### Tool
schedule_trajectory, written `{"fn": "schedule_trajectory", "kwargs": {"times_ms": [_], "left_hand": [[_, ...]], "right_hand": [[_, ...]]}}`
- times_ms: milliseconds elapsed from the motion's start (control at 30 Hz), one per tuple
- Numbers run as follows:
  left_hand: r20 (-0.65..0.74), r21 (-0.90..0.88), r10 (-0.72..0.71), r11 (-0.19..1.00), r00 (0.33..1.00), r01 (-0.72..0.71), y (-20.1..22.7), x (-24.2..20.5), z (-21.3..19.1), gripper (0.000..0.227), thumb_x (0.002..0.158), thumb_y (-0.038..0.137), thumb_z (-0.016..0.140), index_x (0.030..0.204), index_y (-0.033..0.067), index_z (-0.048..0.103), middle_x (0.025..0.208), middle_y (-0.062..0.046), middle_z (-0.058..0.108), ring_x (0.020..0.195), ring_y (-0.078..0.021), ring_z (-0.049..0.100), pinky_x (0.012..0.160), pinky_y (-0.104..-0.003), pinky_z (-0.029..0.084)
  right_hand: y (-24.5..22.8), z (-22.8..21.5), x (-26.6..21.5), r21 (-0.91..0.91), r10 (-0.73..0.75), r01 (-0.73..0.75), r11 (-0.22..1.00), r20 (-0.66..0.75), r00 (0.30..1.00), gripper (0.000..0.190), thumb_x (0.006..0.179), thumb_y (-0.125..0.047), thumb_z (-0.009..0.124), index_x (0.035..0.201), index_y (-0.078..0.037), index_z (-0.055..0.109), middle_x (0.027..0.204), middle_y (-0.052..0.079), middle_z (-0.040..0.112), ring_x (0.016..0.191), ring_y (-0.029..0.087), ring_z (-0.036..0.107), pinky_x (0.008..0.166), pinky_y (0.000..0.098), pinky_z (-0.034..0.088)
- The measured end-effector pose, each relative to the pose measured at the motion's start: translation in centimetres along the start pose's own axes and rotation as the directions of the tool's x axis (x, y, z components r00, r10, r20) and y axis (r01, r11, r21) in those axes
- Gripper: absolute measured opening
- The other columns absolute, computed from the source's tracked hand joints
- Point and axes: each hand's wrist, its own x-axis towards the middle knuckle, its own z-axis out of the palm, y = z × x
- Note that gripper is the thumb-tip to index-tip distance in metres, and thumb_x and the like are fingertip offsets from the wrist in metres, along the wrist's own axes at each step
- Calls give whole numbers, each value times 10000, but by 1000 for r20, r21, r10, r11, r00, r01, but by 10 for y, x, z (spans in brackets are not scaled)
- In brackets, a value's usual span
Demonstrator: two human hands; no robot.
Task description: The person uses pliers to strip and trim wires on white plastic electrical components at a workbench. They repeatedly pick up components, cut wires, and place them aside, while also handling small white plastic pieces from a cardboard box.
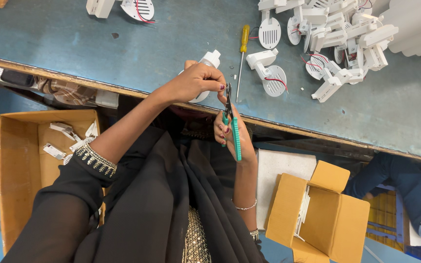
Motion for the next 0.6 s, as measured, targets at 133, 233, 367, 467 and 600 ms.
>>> {"fn": "schedule_trajectory", "kwargs": {"times_ms": [133, 233, 367, 467, 600], "left_hand": [[22, 23, 17, 1000, 1000, -18, 2, 2, -2, 217, 914, 215, 652, 901, 46, 787, 794, 7, 782, 780, -56, 614, 860, -232, 391], [47, 77, -12, 997, 999, 9, 4, 3, -4, 219, 920, 213, 649, 895, 54, 797, 781, -10, 780, 759, -75, 560, 911, -241, 339], [65, 70, -104, 993, 992, 99, 7, 3, -5, 205, 912, 238, 651, 901, 101, 802, 776, 6, 766, 732, -55, 537, 837, -241, 386], [71, 73, -81, 994, 994, 76, 9, 3, -7, 203, 899, 230, 650, 881, 108, 811, 795, 26, 787, 733, -36, 550, 847, -229, 374], [69, 86, -82, 993, 994, 76, 8, 4, -7, 197, 888, 228, 655, 860, 103, 804, 775, 15, 782, 699, -41, 540, 827, -234, 367]], "right_hand": [[-4, 0, 0, 2, 15, -15, 1000, -16, 1000, 821, 1008, -232, 656, 1669, -61, 199, 891, -21, 415, 719, 58, 411, 575, 185, 352], [-8, 0, 0, -59, 17, -19, 998, -30, 999, 774, 1036, -240, 613, 1673, -55, 214, 888, -27, 397, 707, 45, 387, 564, 180, 327], [-11, -1, 1, 6, 51, -51, 999, -31, 998, 755, 1058, -388, 537, 1660, -57, 222, 848, -13, 393, 682, 55, 381, 531, 178, 323], [-11, 0, -2, 105, -8, 3, 995, 41, 999, 996, 976, -706, 463, 1672, -34, 228, 900, 10, 404, 719, 72, 385, 566, 189, 337], [-13, -2, -5, 13, -14, 13, 1000, 88, 996, 1094, 880, -680, 638, 1676, -62, 214, 940, -5, 388, 754, 60, 372, 583, 177, 318]]}}
